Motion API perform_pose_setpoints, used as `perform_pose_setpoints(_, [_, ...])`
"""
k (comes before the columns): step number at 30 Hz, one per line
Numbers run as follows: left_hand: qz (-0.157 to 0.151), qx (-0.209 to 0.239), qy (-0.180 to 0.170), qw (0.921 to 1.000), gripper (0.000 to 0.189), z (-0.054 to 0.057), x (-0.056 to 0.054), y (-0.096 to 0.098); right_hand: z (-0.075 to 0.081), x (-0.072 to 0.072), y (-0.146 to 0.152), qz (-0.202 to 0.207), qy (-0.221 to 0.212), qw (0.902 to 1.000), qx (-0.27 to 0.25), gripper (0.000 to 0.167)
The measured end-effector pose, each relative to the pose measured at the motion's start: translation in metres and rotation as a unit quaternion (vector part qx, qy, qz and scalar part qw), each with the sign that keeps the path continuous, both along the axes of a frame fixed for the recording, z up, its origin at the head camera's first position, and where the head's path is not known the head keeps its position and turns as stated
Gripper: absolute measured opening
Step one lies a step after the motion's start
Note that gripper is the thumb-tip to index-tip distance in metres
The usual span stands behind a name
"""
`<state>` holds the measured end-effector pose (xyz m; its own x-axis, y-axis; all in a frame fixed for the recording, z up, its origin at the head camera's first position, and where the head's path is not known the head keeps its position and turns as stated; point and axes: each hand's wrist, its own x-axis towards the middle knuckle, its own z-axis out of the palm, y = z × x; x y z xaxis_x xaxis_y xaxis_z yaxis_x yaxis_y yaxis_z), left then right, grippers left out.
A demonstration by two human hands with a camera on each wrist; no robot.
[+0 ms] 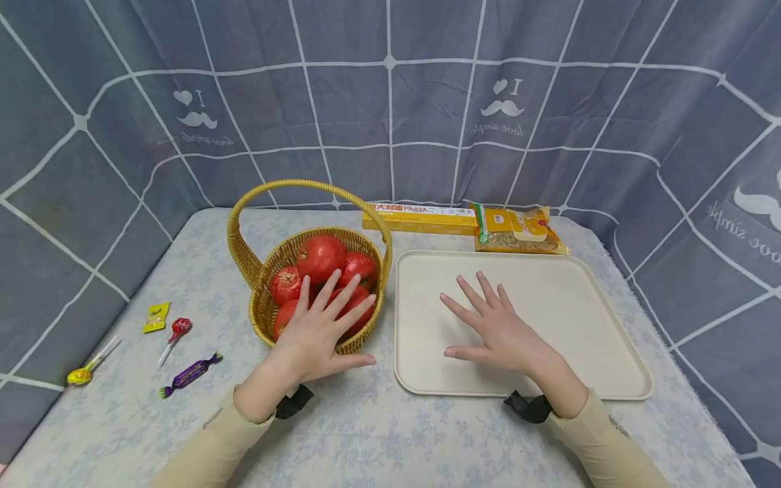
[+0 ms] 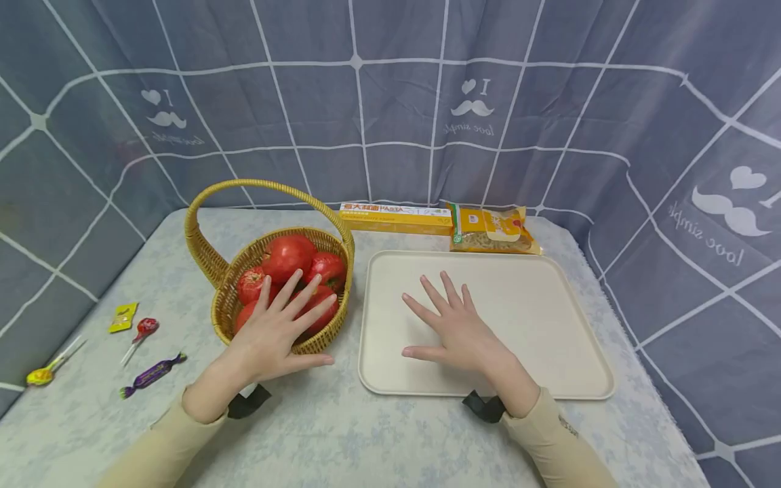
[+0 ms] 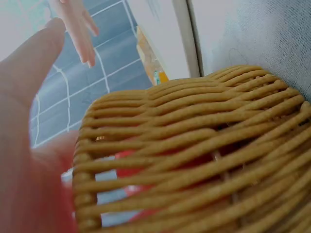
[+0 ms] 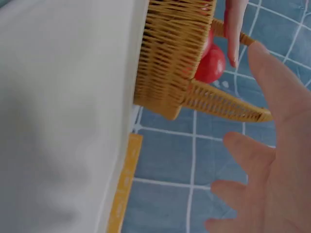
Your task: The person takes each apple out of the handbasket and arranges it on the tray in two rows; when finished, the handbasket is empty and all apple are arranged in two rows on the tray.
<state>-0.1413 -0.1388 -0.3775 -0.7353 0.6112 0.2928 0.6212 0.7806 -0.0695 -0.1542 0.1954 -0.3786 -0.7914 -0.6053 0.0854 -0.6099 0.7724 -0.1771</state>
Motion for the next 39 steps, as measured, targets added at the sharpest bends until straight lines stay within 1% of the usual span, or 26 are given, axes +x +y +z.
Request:
perform_pose_setpoints(3, [-0.005,0.018,0.011,0.9998,0.089,0.004,0.003,-0.005,0.006,0.001,-0.005,0.024,-0.036,0.9988,-0.024,0.083])
perform_pose_setpoints(6, [0.000,0.036,0.028,0.9990,0.087,0.006,0.008,-0.012,0.016,0.001,-0.012,0.054,-0.072,0.9951,-0.043,0.079])
perform_pose_setpoints(9, [0.012,0.075,0.044,0.9961,0.084,0.005,0.014,-0.022,0.028,0.000,-0.025,0.088,-0.107,0.9890,-0.052,0.072])
perform_pose_setpoints(10, [0.015,0.094,0.051,0.9941,0.082,0.003,0.016,-0.027,0.032,0.000,-0.030,0.100,-0.115,0.9869,-0.054,0.070])
perform_pose_setpoints(12, [0.017,0.139,0.068,0.9877,0.078,-0.002,0.018,-0.036,0.038,-0.002,-0.043,0.127,-0.121,0.9825,-0.063,0.066])
perform_pose_setpoints(13, [0.020,0.162,0.077,0.9835,0.076,-0.005,0.019,-0.040,0.040,-0.003,-0.051,0.140,-0.119,0.9804,-0.070,0.064])
perform_pose_setpoints(15, [0.025,0.204,0.104,0.9730,0.073,-0.013,0.020,-0.047,0.044,-0.006,-0.066,0.166,-0.102,0.9769,-0.088,0.063])
perform_pose_setpoints(18, [0.037,0.268,0.134,0.9533,0.069,-0.025,0.021,-0.058,0.048,-0.010,-0.091,0.186,-0.077,0.9708,-0.130,0.061])
perform_pose_setpoints(21, [0.053,0.333,0.153,0.9291,0.065,-0.034,0.021,-0.066,0.051,-0.017,-0.115,0.185,-0.079,0.9625,-0.182,0.062])
perform_pose_setpoints(23, [0.061,0.376,0.153,0.9119,0.062,-0.038,0.020,-0.071,0.051,-0.024,-0.130,0.175,-0.093,0.9552,-0.220,0.062])
perform_pose_setpoints(25, [0.073,0.412,0.141,0.8971,0.057,-0.041,0.020,-0.075,0.049,-0.033,-0.143,0.163,-0.102,0.9478,-0.254,0.064])
perform_pose_setpoints(27, [0.090,0.445,0.108,0.8843,0.053,-0.044,0.020,-0.079,0.044,-0.042,-0.155,0.147,-0.101,0.9417,-0.285,0.064])
perform_pose_setpoints(29, [0.113,0.480,0.054,0.8681,0.054,-0.046,0.021,-0.081,0.040,-0.052,-0.165,0.131,-0.094,0.9357,-0.314,0.064])
perform_pose_setpoints(30, [0.127,0.498,0.020,0.8578,0.057,-0.047,0.022,-0.082,0.037,-0.056,-0.170,0.124,-0.091,0.9323,-0.327,0.064])
perform_pose_setpoints(32, [0.157,0.526,-0.045,0.8348,0.063,-0.048,0.023,-0.082,0.033,-0.063,-0.179,0.111,-0.088,0.9266,-0.348,0.064])
perform_pose_setpoints(33, [0.170,0.538,-0.077,0.8219,0.064,-0.047,0.024,-0.082,0.032,-0.066,-0.183,0.104,-0.090,0.9242,-0.356,0.065])
perform_pose_setpoints(35, [0.189,0.556,-0.128,0.7990,0.064,-0.048,0.024,-0.081,0.029,-0.072,-0.189,0.089,-0.096,0.9218,-0.365,0.067])
perform_pose_setpoints(36, [0.195,0.562,-0.145,0.7903,0.064,-0.048,0.023,-0.081,0.027,-0.074,-0.192,0.081,-0.100,0.9215,-0.366,0.068])
perform_pose_setpoints(37, [0.200,0.567,-0.159,0.7834,0.064,-0.048,0.022,-0.081,0.026,-0.077,-0.195,0.073,-0.104,0.9216,-0.367,0.069])
perform_pose_setpoints(39, [0.204,0.576,-0.178,0.7716,0.064,-0.048,0.021,-0.080,0.023,-0.082,-0.200,0.059,-0.115,0.9214,-0.366,0.071])
